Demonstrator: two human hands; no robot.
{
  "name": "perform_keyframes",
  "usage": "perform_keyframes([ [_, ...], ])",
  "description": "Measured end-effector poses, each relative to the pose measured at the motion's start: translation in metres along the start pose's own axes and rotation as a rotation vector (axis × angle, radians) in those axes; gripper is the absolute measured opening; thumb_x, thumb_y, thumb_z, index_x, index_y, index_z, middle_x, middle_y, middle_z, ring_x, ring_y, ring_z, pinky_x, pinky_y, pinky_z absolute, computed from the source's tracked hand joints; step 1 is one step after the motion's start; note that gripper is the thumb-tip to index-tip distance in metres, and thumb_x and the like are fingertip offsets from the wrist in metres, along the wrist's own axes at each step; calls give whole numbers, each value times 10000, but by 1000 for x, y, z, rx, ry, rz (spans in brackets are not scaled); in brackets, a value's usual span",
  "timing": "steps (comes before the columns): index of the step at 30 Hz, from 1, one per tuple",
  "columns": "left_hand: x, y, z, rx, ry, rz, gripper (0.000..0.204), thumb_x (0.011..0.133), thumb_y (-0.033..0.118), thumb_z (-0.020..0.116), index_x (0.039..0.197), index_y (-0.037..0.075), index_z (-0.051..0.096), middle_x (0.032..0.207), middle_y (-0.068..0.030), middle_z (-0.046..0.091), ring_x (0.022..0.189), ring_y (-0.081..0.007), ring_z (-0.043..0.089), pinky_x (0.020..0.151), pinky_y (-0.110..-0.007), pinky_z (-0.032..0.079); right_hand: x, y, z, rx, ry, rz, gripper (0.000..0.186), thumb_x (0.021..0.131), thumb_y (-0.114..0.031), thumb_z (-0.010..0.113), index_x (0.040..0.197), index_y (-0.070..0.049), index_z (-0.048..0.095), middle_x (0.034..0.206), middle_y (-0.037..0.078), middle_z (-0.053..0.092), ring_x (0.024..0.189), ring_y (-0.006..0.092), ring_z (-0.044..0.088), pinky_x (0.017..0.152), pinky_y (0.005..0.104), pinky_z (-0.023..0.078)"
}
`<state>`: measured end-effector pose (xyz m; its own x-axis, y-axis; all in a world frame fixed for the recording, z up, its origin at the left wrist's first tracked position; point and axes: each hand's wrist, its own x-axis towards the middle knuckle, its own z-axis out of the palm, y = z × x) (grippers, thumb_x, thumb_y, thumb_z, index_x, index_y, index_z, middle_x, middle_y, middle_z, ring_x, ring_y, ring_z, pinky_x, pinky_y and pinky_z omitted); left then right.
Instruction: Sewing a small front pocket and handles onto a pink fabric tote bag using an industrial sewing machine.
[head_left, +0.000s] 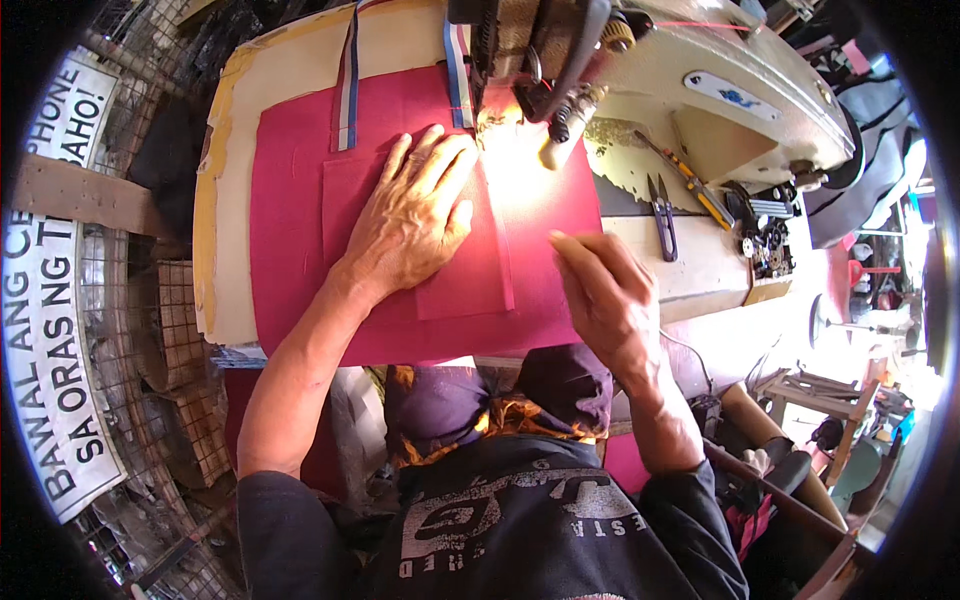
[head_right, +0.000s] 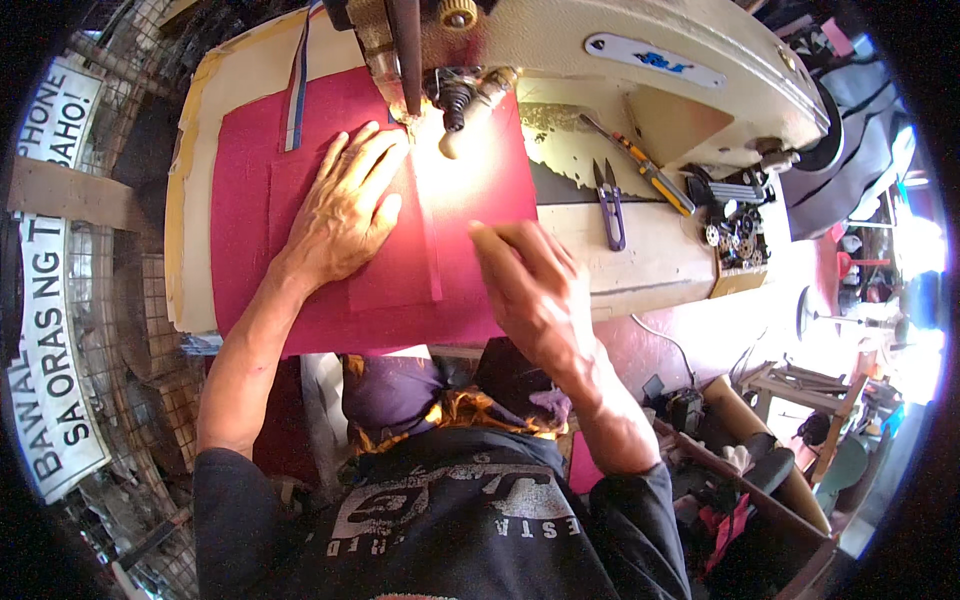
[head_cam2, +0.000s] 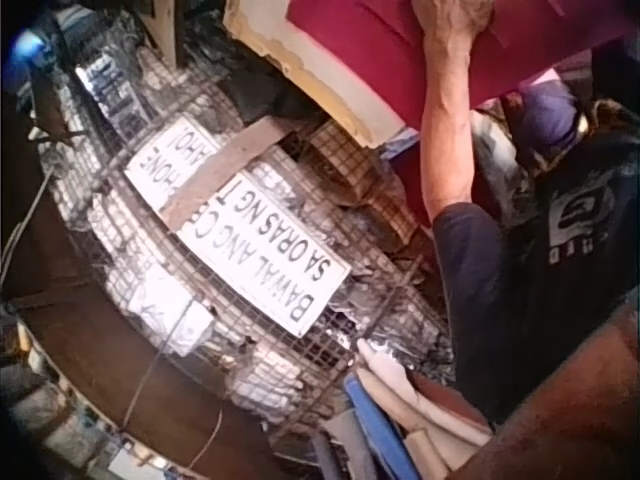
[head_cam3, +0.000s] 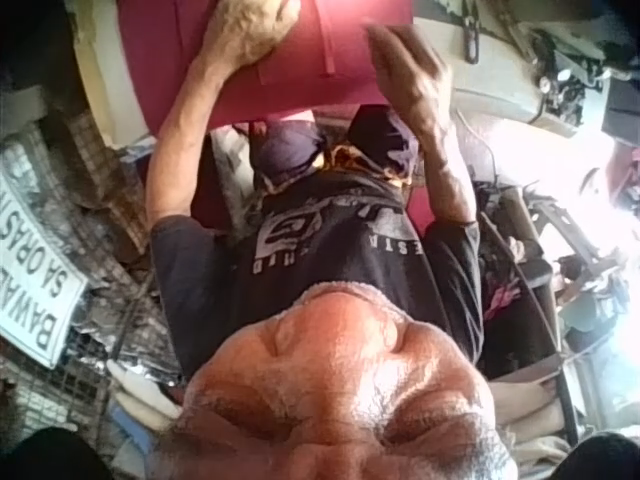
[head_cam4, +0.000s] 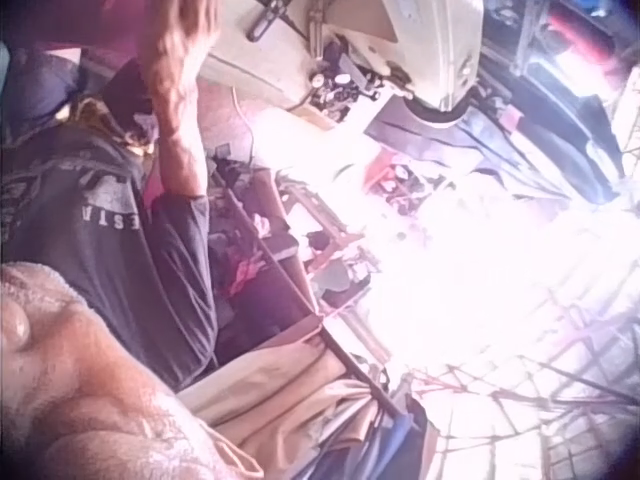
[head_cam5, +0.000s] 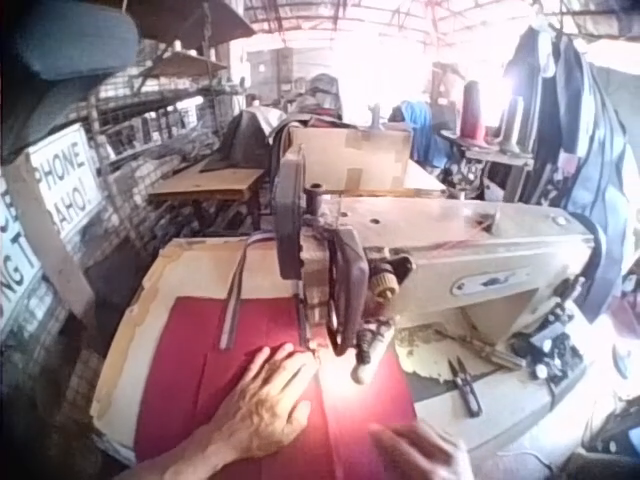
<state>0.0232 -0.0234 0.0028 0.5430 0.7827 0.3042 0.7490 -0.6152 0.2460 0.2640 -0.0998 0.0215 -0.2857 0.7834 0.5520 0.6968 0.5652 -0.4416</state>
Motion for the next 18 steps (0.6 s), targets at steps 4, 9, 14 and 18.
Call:
perform_keyframes([
  [4, -2, -4, 4, 14, 41, 31, 540, 906, 138, 542, 1424, -12, 516, 1468, -202, 485, 1446, -379, 386, 1247, -539, 233, 30, 12, 12, -46, -108, -49, 210, 854, 12, 717, 1060, -26, 711, 939, 118, 674, 834, 317, 675, 746, 389, 559],
  [9, -4, 0, -2, 38, 245, 145, 384, 820, 17, 642, 1204, 3, 646, 1268, -163, 605, 1251, -352, 554, 1107, -485, 430, 9, 3, 7, 52, -160, -103, 231, 814, -50, 648, 1042, -33, 684, 998, 101, 658, 903, 302, 654, 788, 412, 537],
  [14, -15, 11, -12, 5, 136, 313, 227, 799, 17, 720, 1020, 29, 671, 998, -102, 619, 939, -289, 631, 859, -410, 533, -37, -10, 6, 77, -169, -97, 241, 836, -45, 670, 1074, -32, 701, 1110, 116, 663, 1093, 312, 645, 891, 433, 525],
  [18, -37, 41, -19, -86, 129, 254, 190, 810, 15, 736, 987, 25, 669, 955, -94, 606, 896, -281, 627, 805, -408, 538, -45, -7, 8, 111, -114, -109, 277, 847, -50, 708, 1123, -31, 707, 1206, 119, 662, 1183, 319, 626, 977, 434, 502],
])
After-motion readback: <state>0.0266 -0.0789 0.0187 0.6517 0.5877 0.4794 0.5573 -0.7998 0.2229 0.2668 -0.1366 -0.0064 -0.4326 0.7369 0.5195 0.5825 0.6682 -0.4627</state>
